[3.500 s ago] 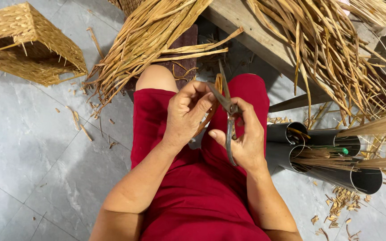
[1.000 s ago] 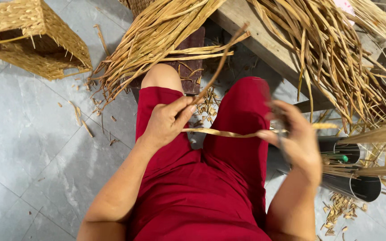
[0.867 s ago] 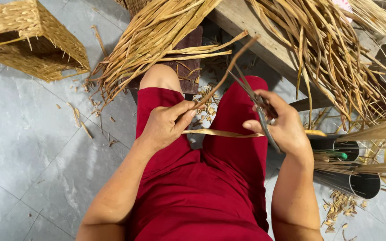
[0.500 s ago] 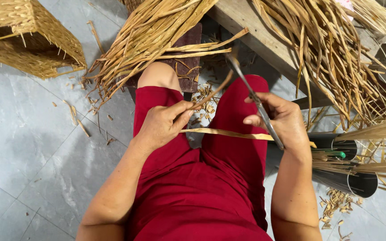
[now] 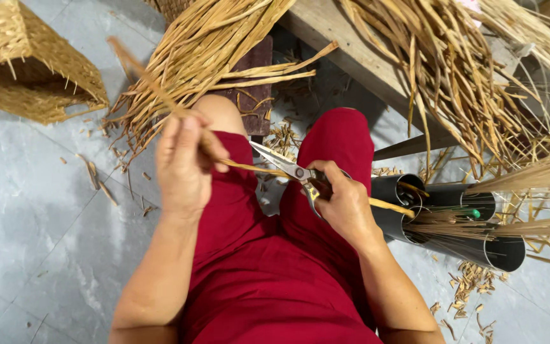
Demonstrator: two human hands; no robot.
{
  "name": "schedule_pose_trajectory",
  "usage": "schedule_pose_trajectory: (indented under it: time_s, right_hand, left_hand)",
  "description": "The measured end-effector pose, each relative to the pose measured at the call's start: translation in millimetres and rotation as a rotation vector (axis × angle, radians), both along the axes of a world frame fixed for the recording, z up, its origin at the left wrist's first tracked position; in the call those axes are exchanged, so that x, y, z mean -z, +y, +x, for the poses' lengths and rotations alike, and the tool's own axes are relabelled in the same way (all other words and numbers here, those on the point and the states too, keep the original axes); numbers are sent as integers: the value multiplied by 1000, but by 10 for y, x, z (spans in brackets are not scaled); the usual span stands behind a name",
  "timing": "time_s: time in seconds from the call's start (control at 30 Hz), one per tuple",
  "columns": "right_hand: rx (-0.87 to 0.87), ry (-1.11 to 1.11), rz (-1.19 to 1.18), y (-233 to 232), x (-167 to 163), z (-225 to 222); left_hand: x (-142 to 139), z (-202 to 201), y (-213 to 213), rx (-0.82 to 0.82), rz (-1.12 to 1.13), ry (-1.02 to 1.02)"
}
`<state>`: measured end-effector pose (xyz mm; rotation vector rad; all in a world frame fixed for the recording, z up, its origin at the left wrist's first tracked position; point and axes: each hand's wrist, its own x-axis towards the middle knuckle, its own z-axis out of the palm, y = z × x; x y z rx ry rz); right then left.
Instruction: The person sits on the floor and trims dried palm leaf strips with scissors, cutting off narrow edges and thinning each strip by hand. They pick strips one at a time from a pile beside them, trim along the length, and set the trimmed strips back on the pile.
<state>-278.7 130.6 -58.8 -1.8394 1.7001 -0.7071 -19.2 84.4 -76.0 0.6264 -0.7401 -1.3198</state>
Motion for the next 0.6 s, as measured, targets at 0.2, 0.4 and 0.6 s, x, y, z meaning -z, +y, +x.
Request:
schedule_pose_trajectory:
  time_s: [0.2, 0.4, 0.6]
  right_hand:
    - [82, 52, -324, -509, -228, -452]
    - [329, -525, -592, -1514, -764, -1658]
    - [578, -1306, -302, -2473, -1055, -2162]
  left_hand:
    - [-27, 58, -111, 56, -33, 29]
    - [469, -46, -277, 58, 147, -182]
    - [915, -126, -448, 91, 244, -250]
